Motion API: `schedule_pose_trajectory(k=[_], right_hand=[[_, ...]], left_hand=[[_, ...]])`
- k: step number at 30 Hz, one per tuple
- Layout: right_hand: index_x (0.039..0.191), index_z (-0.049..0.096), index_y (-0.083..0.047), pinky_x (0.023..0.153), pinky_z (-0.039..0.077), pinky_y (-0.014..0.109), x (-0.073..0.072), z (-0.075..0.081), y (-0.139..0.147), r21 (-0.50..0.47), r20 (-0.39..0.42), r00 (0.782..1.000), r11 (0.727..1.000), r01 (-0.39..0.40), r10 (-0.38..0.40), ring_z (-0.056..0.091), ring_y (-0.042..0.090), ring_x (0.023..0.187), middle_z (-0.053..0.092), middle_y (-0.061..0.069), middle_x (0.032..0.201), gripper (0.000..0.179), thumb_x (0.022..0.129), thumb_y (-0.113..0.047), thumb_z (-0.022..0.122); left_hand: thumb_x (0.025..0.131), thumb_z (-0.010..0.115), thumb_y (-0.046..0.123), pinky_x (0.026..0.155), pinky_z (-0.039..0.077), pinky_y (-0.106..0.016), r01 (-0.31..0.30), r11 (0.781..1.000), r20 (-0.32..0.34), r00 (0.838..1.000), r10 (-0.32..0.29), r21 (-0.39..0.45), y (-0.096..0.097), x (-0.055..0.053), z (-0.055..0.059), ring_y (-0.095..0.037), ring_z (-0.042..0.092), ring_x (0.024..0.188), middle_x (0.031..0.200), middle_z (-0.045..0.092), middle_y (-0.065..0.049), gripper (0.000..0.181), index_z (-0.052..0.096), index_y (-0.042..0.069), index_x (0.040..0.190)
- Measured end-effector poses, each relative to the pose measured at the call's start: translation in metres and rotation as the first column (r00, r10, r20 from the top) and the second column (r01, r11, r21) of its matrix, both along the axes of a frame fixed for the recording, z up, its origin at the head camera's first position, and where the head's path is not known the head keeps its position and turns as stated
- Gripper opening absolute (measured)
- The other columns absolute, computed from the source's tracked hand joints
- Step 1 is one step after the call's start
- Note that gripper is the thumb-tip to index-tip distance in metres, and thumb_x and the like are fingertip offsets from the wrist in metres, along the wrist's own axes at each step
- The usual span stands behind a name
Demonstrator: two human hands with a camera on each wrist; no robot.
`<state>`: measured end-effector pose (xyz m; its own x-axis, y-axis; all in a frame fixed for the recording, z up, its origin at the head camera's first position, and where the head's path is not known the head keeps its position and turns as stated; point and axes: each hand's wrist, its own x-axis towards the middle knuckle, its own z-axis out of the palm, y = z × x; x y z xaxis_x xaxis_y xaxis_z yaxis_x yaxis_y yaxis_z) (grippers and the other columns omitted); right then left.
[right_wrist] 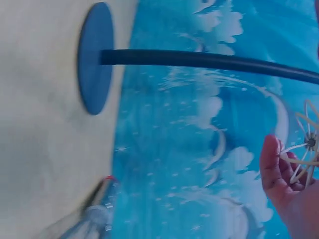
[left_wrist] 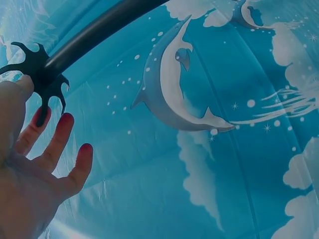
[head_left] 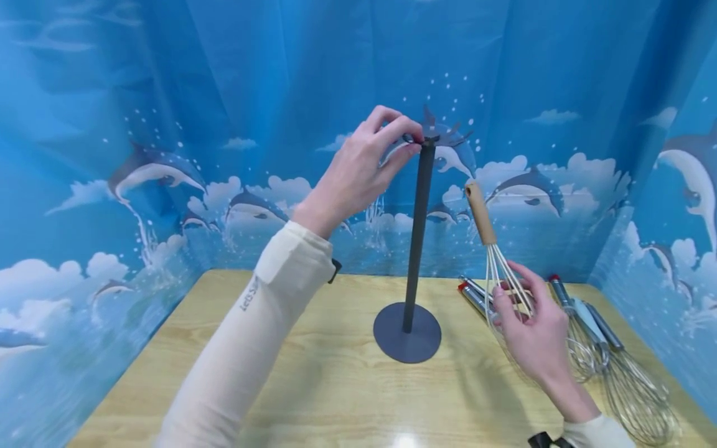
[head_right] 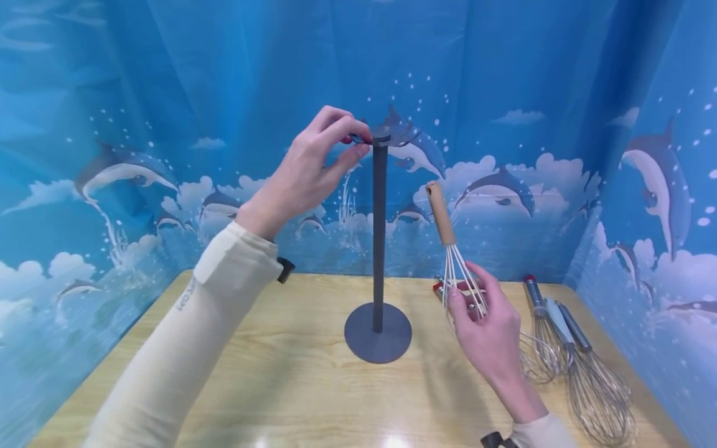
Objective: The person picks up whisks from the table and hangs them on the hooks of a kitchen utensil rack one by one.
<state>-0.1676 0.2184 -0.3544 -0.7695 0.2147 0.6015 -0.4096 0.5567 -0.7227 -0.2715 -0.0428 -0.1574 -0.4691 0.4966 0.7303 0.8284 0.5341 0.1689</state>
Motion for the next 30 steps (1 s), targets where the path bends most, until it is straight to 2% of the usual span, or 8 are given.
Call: schedule_pose_trajectory(k=[3, 6, 11, 16, 25, 28, 30], right_hand=[[0.147, 0.054, -0.017, 0.059, 0.057, 0.017, 0.0, 0.012, -0.001, -0.033, -0.094, 0.995, 0.999, -0.04, 0.037, 0.068, -0.002, 0.076, 0.061, -0.01, 0.102, 0.053, 0.098, 0.001, 0.061], [0.148, 0.053, -0.012, 0.06, 0.056, 0.014, -0.001, 0.023, -0.003, -0.05, -0.163, 0.985, 0.997, -0.066, 0.057, 0.068, -0.002, 0.078, 0.061, -0.011, 0.104, 0.052, 0.098, 0.003, 0.06], [0.148, 0.052, -0.011, 0.064, 0.053, 0.009, -0.006, 0.038, -0.007, -0.023, -0.237, 0.971, 0.999, -0.044, 0.038, 0.065, -0.003, 0.079, 0.062, -0.014, 0.109, 0.053, 0.097, 0.001, 0.062], [0.147, 0.053, -0.013, 0.069, 0.048, 0.007, -0.013, 0.049, -0.011, 0.005, -0.293, 0.956, 1.0, -0.023, 0.024, 0.061, -0.003, 0.084, 0.062, -0.017, 0.112, 0.056, 0.094, 0.002, 0.066], [0.145, 0.056, -0.01, 0.074, 0.047, 0.005, -0.018, 0.053, -0.015, 0.034, -0.343, 0.939, 0.999, -0.001, 0.012, 0.059, -0.007, 0.09, 0.058, -0.014, 0.117, 0.059, 0.089, 0.005, 0.07], [0.144, 0.058, -0.01, 0.074, 0.047, 0.004, -0.018, 0.052, -0.016, 0.051, -0.337, 0.942, 0.999, 0.012, 0.006, 0.059, -0.009, 0.092, 0.054, -0.016, 0.117, 0.061, 0.087, 0.006, 0.073], [0.144, 0.058, -0.011, 0.074, 0.047, 0.003, -0.018, 0.051, -0.016, 0.065, -0.331, 0.944, 0.998, 0.019, 0.004, 0.058, -0.009, 0.093, 0.054, -0.011, 0.116, 0.063, 0.086, 0.007, 0.075]], left_hand=[[0.106, 0.056, 0.025, 0.102, 0.051, -0.03, 0.016, 1.0, -0.019, 1.0, -0.016, 0.002, 0.003, 0.0, -0.001, -0.018, 0.061, 0.112, 0.128, 0.055, -0.009, 0.025, 0.067, 0.013, 0.125], [0.106, 0.055, 0.025, 0.102, 0.051, -0.028, 0.021, 1.0, -0.028, 0.999, -0.02, 0.012, 0.005, 0.0, -0.001, -0.017, 0.062, 0.112, 0.127, 0.054, -0.008, 0.025, 0.067, 0.013, 0.125], [0.106, 0.055, 0.024, 0.105, 0.049, -0.027, 0.024, 0.999, -0.016, 1.0, -0.024, 0.043, 0.007, -0.001, -0.003, -0.017, 0.062, 0.115, 0.126, 0.054, -0.008, 0.024, 0.067, 0.013, 0.124], [0.106, 0.056, 0.023, 0.101, 0.05, -0.027, 0.03, 0.997, -0.009, 1.0, -0.03, 0.066, 0.008, -0.001, -0.004, -0.019, 0.06, 0.114, 0.126, 0.055, -0.008, 0.023, 0.067, 0.012, 0.123], [0.107, 0.055, 0.023, 0.099, 0.051, -0.026, 0.025, 0.997, 0.002, 1.0, -0.025, 0.074, 0.01, -0.002, -0.006, -0.019, 0.061, 0.112, 0.127, 0.054, -0.008, 0.023, 0.067, 0.013, 0.123], [0.107, 0.055, 0.023, 0.098, 0.051, -0.026, 0.023, 0.997, 0.005, 1.0, -0.024, 0.076, 0.009, -0.002, -0.007, -0.019, 0.061, 0.112, 0.127, 0.054, -0.008, 0.023, 0.067, 0.012, 0.123], [0.107, 0.055, 0.023, 0.097, 0.051, -0.026, 0.021, 0.997, 0.007, 1.0, -0.021, 0.076, 0.009, -0.002, -0.008, -0.019, 0.06, 0.112, 0.128, 0.054, -0.008, 0.023, 0.067, 0.013, 0.123]])
